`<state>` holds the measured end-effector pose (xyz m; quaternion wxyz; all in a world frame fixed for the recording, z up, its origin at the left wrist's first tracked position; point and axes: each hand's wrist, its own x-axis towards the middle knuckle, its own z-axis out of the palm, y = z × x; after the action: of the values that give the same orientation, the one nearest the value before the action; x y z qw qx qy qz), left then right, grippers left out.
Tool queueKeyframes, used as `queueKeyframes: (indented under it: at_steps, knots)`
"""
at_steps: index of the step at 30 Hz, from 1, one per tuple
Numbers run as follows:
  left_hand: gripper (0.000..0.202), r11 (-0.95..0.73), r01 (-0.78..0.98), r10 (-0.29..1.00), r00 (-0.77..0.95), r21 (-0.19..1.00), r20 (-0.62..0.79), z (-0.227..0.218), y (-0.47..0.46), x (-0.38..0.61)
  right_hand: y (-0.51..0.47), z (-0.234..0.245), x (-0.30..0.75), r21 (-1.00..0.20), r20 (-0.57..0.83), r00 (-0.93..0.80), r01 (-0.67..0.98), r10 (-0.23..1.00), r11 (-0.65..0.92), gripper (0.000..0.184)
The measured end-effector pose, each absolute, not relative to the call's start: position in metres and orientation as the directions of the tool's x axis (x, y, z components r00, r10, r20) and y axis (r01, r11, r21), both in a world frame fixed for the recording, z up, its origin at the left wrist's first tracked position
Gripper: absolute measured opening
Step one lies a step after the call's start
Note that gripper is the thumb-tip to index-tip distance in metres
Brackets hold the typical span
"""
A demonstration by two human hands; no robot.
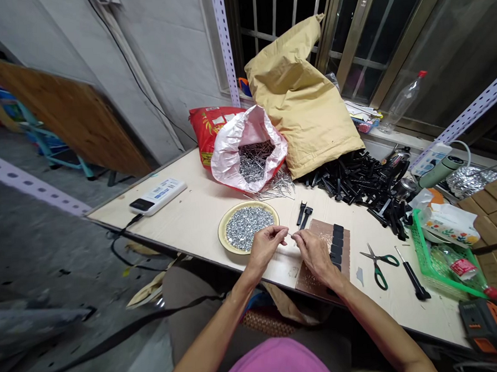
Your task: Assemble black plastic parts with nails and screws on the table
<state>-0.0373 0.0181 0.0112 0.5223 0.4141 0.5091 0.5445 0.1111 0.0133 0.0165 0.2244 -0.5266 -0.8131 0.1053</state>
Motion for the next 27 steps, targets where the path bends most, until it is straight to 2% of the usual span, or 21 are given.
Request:
queueKeyframes:
  at_steps: [3,7,10,13,15,20,23,27]
  knots:
    - [0.024,0.063,-0.160,0.990,-0.111,0.985,-0.082,0.011,0.019,-0.037,0.012,0.016,0.112,-0.403,0.300,-0.347,0.798,0.888,0.448,0.016]
    - [0.024,0.065,-0.168,0.991,-0.101,0.984,-0.082,0.012,0.019,-0.036,0.012,0.016,0.113,-0.339,0.272,-0.350,0.837,0.897,0.429,0.023]
    - [0.025,0.065,-0.174,0.993,-0.083,0.983,-0.080,0.014,0.019,-0.036,0.012,0.018,0.114,-0.440,0.229,-0.347,0.796,0.909,0.415,0.024]
    - [0.025,0.071,-0.180,0.994,-0.071,0.981,-0.085,0.014,0.019,-0.035,0.012,0.019,0.116,-0.530,0.281,-0.326,0.732,0.903,0.429,0.015]
    - [0.024,0.076,-0.190,0.994,-0.068,0.979,-0.091,0.013,0.019,-0.033,0.011,0.018,0.118,-0.530,0.313,-0.327,0.719,0.892,0.449,0.013]
    - [0.025,0.093,-0.189,0.993,-0.051,0.978,-0.104,0.010,0.018,-0.028,0.009,0.017,0.120,-0.520,0.286,-0.319,0.740,0.903,0.427,0.020]
    - [0.032,0.102,-0.192,0.994,-0.012,0.976,-0.106,0.010,0.016,-0.024,0.010,0.019,0.131,-0.524,0.300,-0.323,0.731,0.898,0.438,0.019]
    - [0.054,0.087,-0.204,0.996,0.011,0.975,-0.086,0.004,0.012,-0.019,0.009,0.017,0.177,-0.489,0.328,-0.293,0.761,0.898,0.427,0.021]
